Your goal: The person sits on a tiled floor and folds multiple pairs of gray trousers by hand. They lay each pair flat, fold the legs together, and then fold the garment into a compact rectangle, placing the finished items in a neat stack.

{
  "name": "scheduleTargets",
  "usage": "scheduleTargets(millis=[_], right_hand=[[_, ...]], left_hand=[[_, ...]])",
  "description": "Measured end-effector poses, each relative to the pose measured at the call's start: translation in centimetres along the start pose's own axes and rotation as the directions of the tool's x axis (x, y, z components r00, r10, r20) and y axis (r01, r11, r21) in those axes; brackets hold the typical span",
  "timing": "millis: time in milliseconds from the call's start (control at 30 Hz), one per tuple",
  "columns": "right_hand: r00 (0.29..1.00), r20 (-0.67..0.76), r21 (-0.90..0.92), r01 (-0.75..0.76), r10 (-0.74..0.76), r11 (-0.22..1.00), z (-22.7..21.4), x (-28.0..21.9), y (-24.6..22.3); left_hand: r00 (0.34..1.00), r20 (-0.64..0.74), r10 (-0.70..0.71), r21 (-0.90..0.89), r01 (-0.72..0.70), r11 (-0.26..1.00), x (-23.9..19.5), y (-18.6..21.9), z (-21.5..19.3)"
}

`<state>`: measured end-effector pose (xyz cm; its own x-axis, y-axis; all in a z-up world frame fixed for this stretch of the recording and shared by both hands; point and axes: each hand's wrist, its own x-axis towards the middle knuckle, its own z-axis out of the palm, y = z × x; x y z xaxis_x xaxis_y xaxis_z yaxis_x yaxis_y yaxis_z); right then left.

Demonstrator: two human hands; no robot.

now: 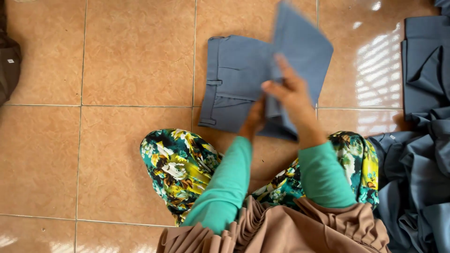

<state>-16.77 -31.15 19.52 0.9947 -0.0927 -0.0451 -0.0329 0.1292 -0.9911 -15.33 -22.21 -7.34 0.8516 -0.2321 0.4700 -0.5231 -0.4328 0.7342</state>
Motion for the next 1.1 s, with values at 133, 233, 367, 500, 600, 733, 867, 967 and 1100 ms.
scheduleTargets(millis=[133, 233, 367, 500, 600, 733, 867, 967, 1100], right_hand=[[0.957, 0.231, -0.034, -0.171, 0.174, 0.985, 3.2, -1.1, 5.7], [0.970, 0.085, -0.117, -0.217, 0.228, 0.969, 1.1, -1.1, 9.8], [0.972, -0.225, -0.381, -0.147, 0.063, 0.913, -4.1, -1.6, 13.6], [0.945, -0.323, -0.484, -0.115, -0.054, 0.868, -6.5, -2.0, 15.0], [0.954, -0.297, -0.588, -0.153, -0.036, 0.795, -7.2, -2.1, 19.0], [0.961, -0.039, -0.861, 0.108, -0.275, 0.498, -6.1, -3.1, 21.7], [0.933, 0.029, -0.912, 0.171, -0.358, 0.373, -6.0, -4.0, 20.2], [0.939, -0.054, -0.931, 0.076, -0.341, 0.358, -7.2, -4.0, 20.5], [0.887, -0.069, -0.953, 0.076, -0.457, 0.292, -6.4, -2.3, 21.3]], left_hand=[[0.479, 0.544, -0.689, -0.788, 0.575, -0.222, 1.6, 1.8, -14.3], [0.321, 0.522, -0.790, -0.703, 0.686, -0.186, 0.5, 0.5, -17.7], [0.412, 0.442, -0.797, -0.634, 0.772, 0.047, -0.7, -3.8, -16.0], [0.500, 0.394, -0.771, -0.685, 0.719, 0.116, -1.2, -3.9, -18.4], [0.523, 0.156, -0.838, -0.541, 0.755, 0.370, -3.3, -6.9, -19.7], [0.523, -0.137, -0.841, 0.029, 0.851, 0.525, -4.1, -7.9, -18.6], [0.621, -0.270, -0.736, 0.182, 0.784, 0.594, -3.1, -1.0, -17.3], [0.729, -0.206, -0.653, 0.499, 0.652, 0.571, -1.7, 7.3, -18.4], [0.924, -0.210, -0.319, 0.701, 0.370, 0.610, -1.4, 5.9, -14.5]])
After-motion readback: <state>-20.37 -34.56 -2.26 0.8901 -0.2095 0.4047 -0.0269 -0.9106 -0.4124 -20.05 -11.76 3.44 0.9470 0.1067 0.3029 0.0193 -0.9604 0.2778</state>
